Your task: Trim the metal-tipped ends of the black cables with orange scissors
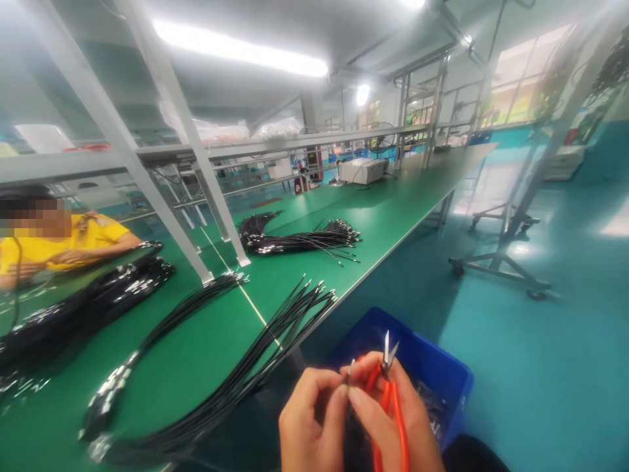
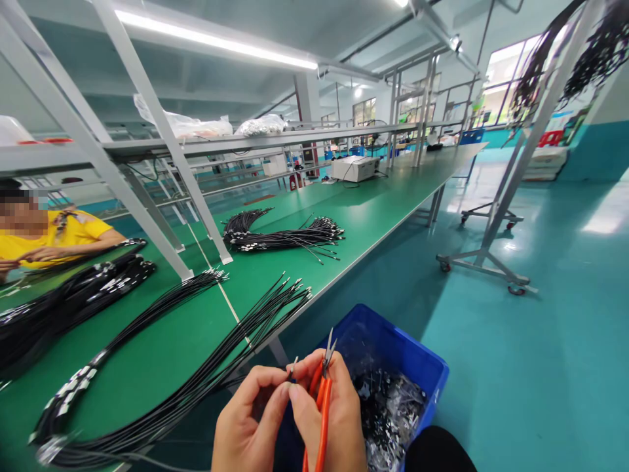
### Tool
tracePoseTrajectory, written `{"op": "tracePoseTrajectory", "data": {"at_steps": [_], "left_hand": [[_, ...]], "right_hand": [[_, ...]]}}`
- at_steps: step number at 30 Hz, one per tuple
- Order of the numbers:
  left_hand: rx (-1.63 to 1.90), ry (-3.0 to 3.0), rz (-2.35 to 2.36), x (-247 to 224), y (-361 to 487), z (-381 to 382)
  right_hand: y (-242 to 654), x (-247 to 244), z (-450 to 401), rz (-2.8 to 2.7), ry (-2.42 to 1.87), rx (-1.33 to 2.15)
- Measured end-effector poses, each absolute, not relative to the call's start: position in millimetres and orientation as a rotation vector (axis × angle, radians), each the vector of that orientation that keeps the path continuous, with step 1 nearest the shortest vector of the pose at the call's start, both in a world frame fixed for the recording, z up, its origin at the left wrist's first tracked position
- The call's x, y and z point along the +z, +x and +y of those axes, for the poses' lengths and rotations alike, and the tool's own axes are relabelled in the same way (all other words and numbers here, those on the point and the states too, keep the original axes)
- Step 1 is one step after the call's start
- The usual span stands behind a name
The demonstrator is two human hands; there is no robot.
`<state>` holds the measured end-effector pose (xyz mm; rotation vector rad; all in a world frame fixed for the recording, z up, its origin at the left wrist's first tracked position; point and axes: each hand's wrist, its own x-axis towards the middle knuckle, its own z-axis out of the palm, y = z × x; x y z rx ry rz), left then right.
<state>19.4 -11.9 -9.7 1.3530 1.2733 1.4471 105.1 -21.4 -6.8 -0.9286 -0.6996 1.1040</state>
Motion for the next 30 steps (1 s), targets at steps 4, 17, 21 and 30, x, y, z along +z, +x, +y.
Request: {"op": "tracePoseTrajectory", "data": {"at_steps": [4, 17, 21, 30], "left_hand": [[1.32, 1.158, 1.126, -9, 14, -7], [1.178, 1.178, 1.045, -2, 9, -4], [1.26, 1.6, 1.185, -2, 11, -8], [1.267, 1.662, 1.225, 1, 14, -12]], "right_hand": [[112, 5, -23, -0.65, -0.987, 1.145], [118, 19, -28, -0.627, -1.03, 1.161], [119, 21, -29, -0.589, -1.055, 1.19], [120, 12, -28, -0.598, -1.039, 1.19]]}}
